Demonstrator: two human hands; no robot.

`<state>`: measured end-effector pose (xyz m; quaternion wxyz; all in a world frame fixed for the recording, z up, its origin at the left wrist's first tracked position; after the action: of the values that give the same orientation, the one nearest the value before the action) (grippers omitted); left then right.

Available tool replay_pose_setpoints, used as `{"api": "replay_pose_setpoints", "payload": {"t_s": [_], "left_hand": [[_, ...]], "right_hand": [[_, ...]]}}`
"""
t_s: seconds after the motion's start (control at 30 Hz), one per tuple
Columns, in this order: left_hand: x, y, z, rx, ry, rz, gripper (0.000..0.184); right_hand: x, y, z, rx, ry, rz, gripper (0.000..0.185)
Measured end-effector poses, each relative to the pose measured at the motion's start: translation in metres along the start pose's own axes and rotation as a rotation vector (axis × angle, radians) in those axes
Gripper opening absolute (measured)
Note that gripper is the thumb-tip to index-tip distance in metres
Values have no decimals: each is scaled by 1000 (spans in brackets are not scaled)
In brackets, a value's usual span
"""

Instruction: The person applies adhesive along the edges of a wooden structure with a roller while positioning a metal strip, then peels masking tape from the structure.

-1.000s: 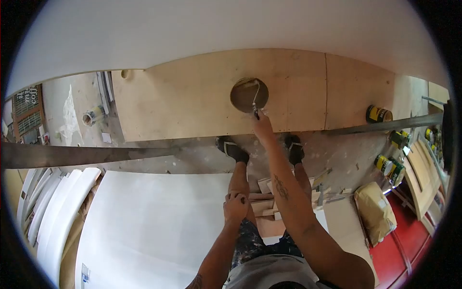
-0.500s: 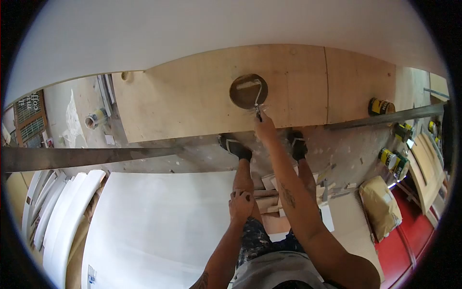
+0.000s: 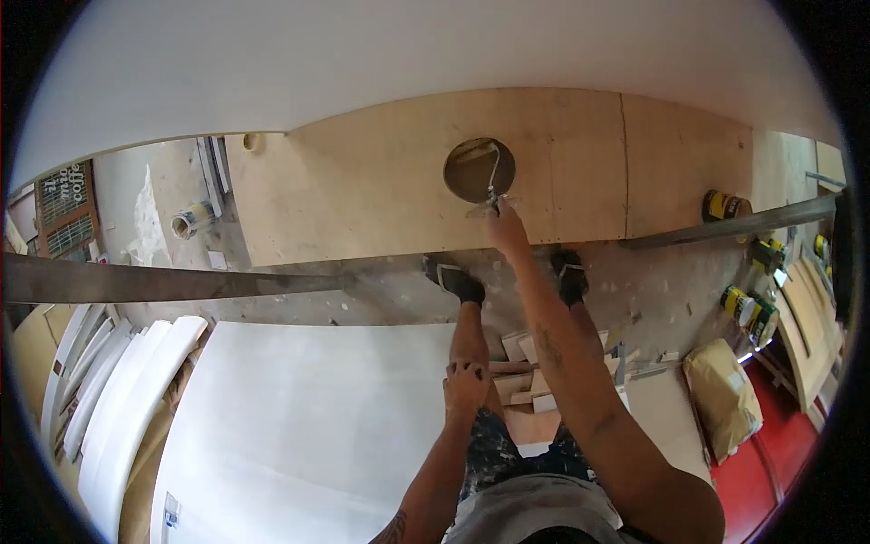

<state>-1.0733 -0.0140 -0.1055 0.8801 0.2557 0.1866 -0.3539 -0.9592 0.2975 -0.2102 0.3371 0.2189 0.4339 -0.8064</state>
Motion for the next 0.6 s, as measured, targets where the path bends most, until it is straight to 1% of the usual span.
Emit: {"api": "replay_pose_setpoints", "payload": {"t_s": [0.07,0.1,0.17,0.3,0.37,0.5,0.57,0.6], "left_hand": [[0,-4,2,-63,-37,-29,24],[-1,-5,0,-58,-39,-33,24],[1,-3,6,26,27,-47,25],[6,-4,5,31,6,24,26],[2,-7,5,19,19,33,26],[-2,-6,5,11,-10,28,26],[-5,-3,3,31,33,26,26],[-6,-4,3,30,37,30,26]], "right_hand": [[-3,0,0,134,-145,36,54],[-13,-6,3,137,-140,33,54],[-22,-12,19,134,-223,-67,58],[-8,-3,-3,62,-192,-6,58],[-1,1,-5,165,-283,48,59],[-18,-15,20,147,-237,33,60],[-22,-26,16,33,-133,31,60],[-19,-27,12,28,-134,34,60]]}}
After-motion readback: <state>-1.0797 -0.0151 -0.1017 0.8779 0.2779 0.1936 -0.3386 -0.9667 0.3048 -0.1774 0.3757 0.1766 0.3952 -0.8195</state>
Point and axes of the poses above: each hand's wrist, its own z-axis away from the middle knuckle, its own x-axis out of the palm, y = z × x, the point moved 9 cm from there along -z, towards the middle knuckle, and after that the axes turned 8 degrees about z, right-handed, at the moved point
